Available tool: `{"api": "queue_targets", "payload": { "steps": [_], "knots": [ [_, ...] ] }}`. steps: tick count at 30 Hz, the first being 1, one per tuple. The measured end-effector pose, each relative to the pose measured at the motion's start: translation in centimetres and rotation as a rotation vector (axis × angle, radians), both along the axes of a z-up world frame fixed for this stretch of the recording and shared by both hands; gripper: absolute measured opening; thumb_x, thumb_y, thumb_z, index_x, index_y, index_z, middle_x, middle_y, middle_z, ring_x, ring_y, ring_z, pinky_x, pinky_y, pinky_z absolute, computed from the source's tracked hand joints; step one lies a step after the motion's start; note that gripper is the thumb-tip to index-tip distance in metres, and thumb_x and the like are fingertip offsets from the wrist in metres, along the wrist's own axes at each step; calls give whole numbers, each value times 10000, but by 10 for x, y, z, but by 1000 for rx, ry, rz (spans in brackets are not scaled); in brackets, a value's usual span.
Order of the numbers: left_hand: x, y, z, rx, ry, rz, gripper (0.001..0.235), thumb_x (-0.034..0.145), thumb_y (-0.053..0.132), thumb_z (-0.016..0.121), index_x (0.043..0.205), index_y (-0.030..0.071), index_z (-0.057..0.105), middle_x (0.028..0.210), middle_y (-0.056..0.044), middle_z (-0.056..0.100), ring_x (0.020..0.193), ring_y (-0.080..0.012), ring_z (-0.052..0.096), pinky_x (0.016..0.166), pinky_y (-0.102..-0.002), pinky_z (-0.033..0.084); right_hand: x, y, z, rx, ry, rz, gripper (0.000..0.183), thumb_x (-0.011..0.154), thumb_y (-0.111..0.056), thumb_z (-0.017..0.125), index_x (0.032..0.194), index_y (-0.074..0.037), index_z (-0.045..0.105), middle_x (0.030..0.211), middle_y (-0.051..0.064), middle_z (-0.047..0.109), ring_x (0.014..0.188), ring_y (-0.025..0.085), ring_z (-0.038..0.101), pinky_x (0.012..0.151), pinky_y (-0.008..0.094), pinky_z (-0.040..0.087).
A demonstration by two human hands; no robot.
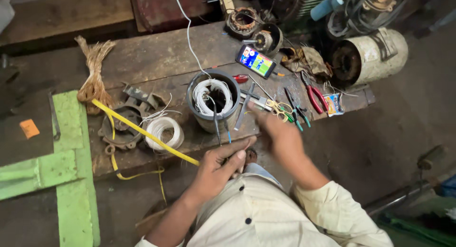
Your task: The person strips the insulation from several wires using pliers, twists the exposed strands together, and wraps the connection with electrical tape. They repeat this process for multiple wire pairs on a cluttered workbench.
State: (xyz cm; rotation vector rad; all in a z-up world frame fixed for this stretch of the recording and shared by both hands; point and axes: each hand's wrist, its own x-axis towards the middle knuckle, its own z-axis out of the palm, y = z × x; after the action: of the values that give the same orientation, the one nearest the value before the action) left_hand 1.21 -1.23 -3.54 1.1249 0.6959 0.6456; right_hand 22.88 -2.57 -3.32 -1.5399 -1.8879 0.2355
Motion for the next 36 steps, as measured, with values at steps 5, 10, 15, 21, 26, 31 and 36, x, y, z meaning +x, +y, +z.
{"api": "queue_targets", "payload": {
  "steps": [5, 10, 15, 21, 26, 31, 36],
  "knots": [
    [-10, 2, 21, 382, 318, 86, 404, 996, 267, 622, 1359, 91, 590, 932, -97, 775, 848, -182, 731, 814, -331, 548, 11, 2, -5, -635, 811, 3, 495, 993, -188, 558, 1470, -86, 477, 816, -2, 693, 600, 61, 589, 451, 262, 401],
    [-12, -1, 29, 511, 259, 143, 321, 984, 267, 676, 1201, 57, 569, 1016, -137, 766, 904, -282, 770, 813, -387, 565, 10, -14, -28, -772, 811, 139, 554, 988, -236, 638, 1502, -61, 526, 776, -35, 559, 608, 39, 455, 503, 228, 373],
    [-16, 1, 33, 375, 317, 44, 256, 977, 274, 639, 1152, 88, 610, 894, -110, 779, 825, -245, 792, 708, -366, 576, 4, -6, -33, -692, 896, 321, 646, 906, -193, 771, 1471, 19, 543, 933, -10, 630, 752, 49, 531, 625, 220, 436],
    [-23, 0, 29, 514, 421, 48, 268, 964, 275, 664, 1056, 34, 593, 935, -180, 720, 892, -382, 708, 734, -437, 529, -3, -7, -29, -614, 886, 418, 534, 925, -163, 779, 1394, 31, 615, 1127, 52, 713, 969, 93, 647, 833, 257, 566],
    [-26, 3, 14, 499, 420, 5, 323, 966, 320, 682, 1079, 21, 637, 1005, -184, 732, 961, -388, 706, 784, -432, 541, -5, -4, -22, -565, 733, 454, 527, 911, -172, 773, 1376, 34, 635, 1123, 65, 733, 949, 106, 624, 815, 258, 530],
    [-26, 7, 9, 422, 174, -60, 340, 950, 313, 672, 1147, 37, 685, 986, -127, 767, 905, -241, 754, 822, -372, 573, 2, -25, -44, -557, 924, 522, 504, 962, -250, 714, 1361, 51, 653, 1068, 73, 747, 938, 104, 646, 821, 275, 535],
    [-15, 1, 13, 418, 133, -109, 335, 960, 299, 674, 1167, 35, 679, 940, -125, 750, 865, -206, 719, 811, -364, 561, 22, -52, -47, -754, 1235, 154, 522, 793, -174, 776, 1265, 40, 714, 686, 2, 574, 516, 65, 394, 453, 263, 295]
  ]
}}
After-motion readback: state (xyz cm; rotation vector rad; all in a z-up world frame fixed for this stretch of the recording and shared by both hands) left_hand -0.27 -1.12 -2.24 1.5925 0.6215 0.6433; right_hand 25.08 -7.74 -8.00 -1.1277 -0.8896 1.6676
